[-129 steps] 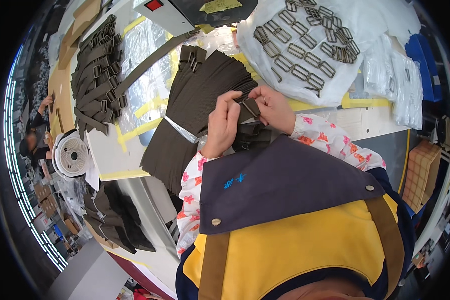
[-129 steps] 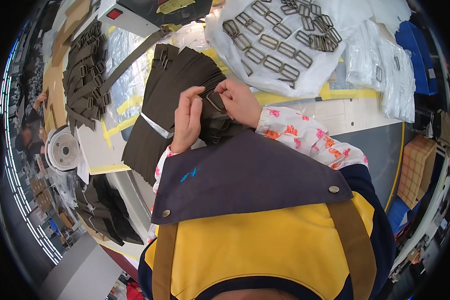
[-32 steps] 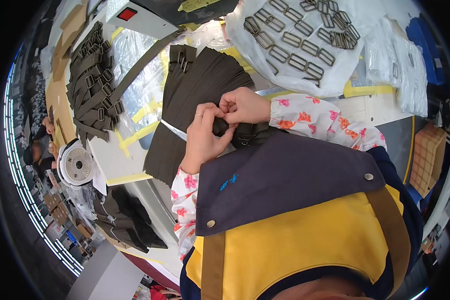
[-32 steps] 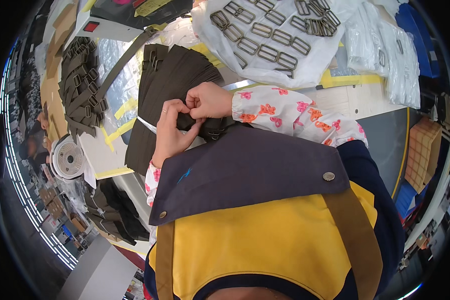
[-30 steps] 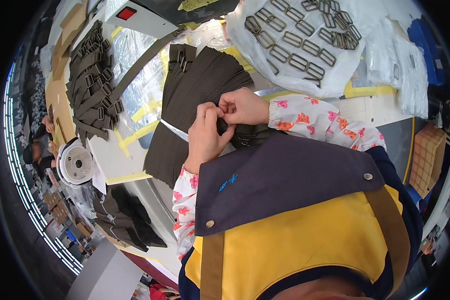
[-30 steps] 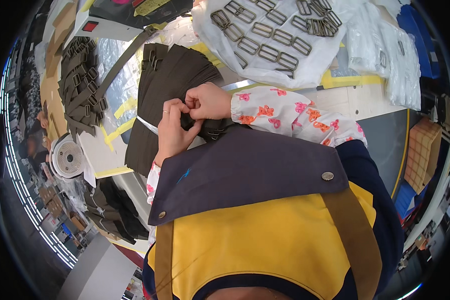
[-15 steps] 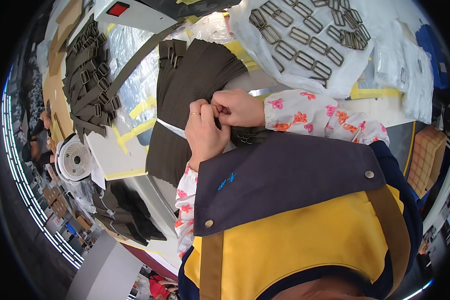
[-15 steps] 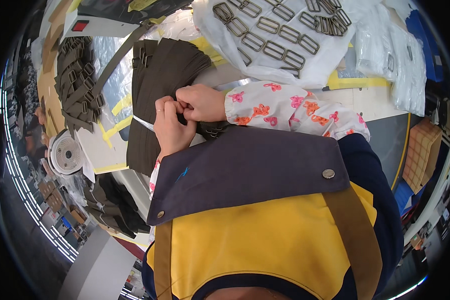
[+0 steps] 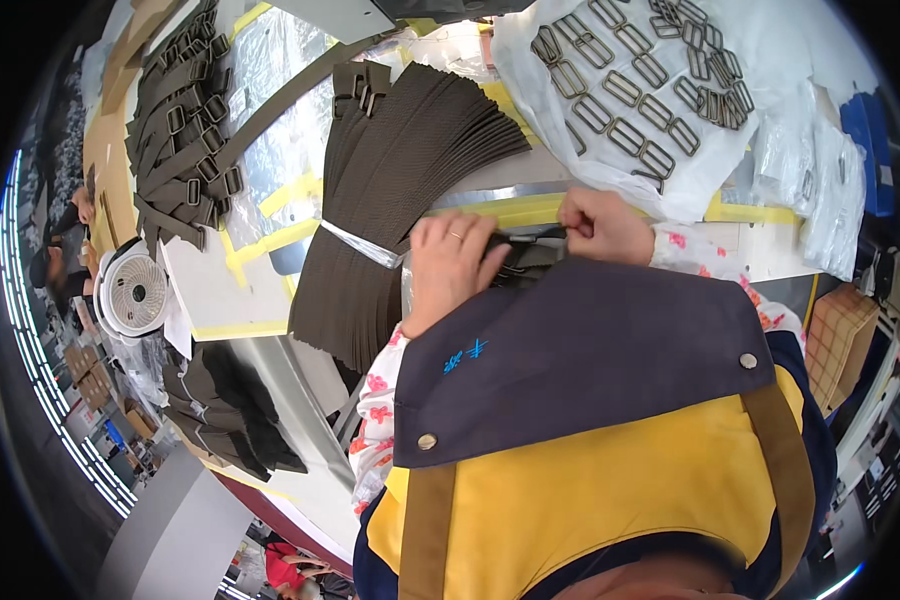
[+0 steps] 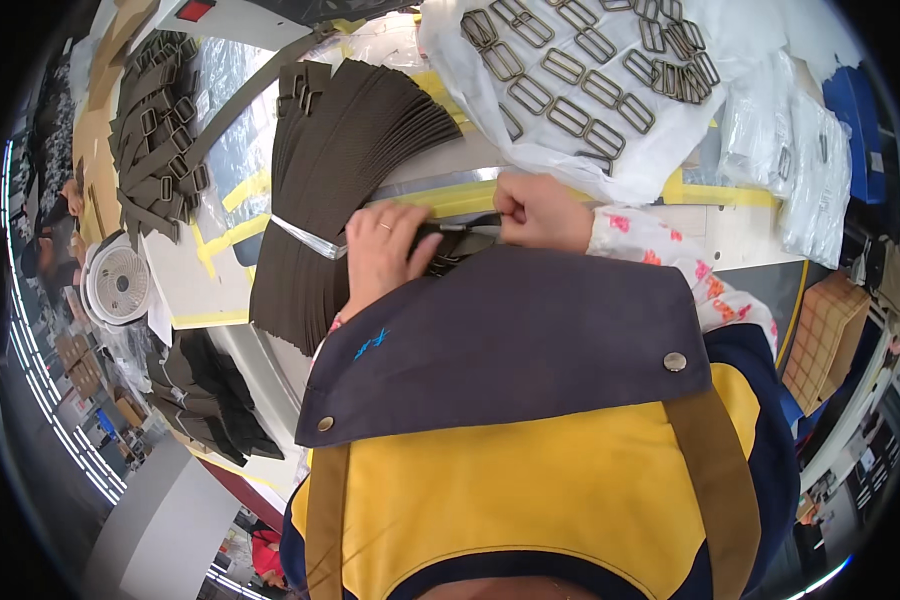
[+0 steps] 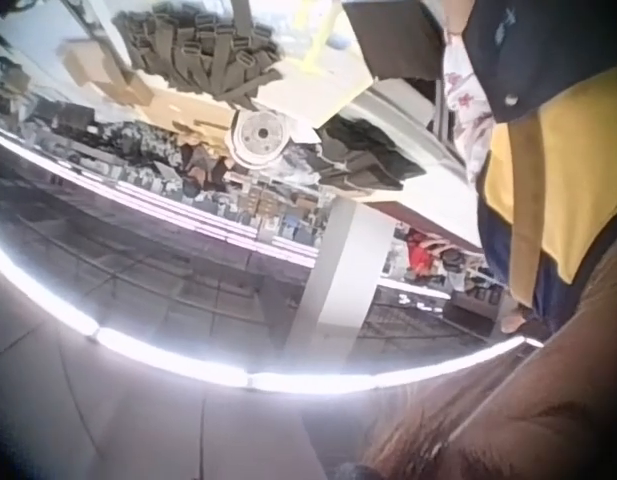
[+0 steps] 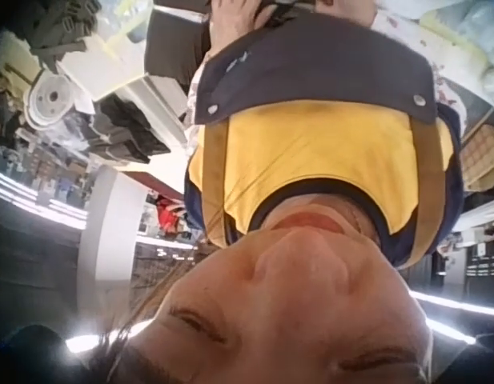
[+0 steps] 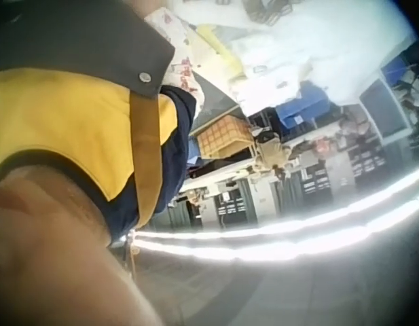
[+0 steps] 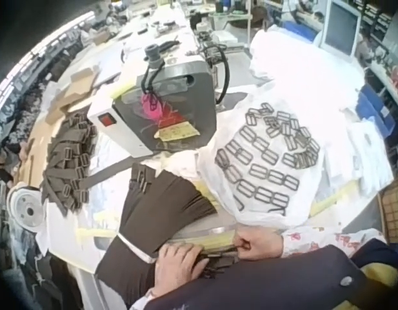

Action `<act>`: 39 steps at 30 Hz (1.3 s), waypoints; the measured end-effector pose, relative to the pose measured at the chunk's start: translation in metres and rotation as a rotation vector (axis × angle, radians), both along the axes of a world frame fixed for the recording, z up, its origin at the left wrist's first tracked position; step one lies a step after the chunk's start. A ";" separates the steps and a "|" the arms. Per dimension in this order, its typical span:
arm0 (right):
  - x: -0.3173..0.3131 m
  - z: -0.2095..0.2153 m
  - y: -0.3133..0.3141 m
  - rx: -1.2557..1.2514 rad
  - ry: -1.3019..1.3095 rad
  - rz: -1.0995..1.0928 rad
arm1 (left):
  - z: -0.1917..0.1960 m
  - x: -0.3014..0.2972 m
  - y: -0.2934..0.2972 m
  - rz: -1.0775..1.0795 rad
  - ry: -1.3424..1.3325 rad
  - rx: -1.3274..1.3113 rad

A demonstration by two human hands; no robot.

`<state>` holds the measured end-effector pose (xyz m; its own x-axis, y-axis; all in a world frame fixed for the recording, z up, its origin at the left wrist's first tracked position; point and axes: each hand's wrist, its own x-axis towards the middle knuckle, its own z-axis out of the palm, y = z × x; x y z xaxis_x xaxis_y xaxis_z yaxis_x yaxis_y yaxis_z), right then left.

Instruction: Threading metal buckles onto nylon fabric straps at a workstation.

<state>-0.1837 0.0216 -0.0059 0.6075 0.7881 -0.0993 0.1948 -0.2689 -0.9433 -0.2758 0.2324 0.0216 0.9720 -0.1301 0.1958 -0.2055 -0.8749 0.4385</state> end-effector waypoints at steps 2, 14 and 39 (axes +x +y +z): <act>-0.016 -0.004 0.000 -0.028 0.035 -0.119 | -0.006 -0.008 -0.003 -0.036 -0.031 -0.054; 0.010 0.028 0.042 0.062 -0.737 -0.168 | 0.024 -0.019 0.045 0.460 -0.231 0.055; -0.040 0.071 0.058 0.270 -0.408 0.220 | 0.056 -0.040 -0.014 -0.381 0.216 -0.217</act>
<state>-0.2236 0.0800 0.0649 0.3719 0.8660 0.3342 0.5846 0.0611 -0.8090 -0.3160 0.2183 0.0772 0.8844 -0.4632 0.0565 -0.3775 -0.6390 0.6702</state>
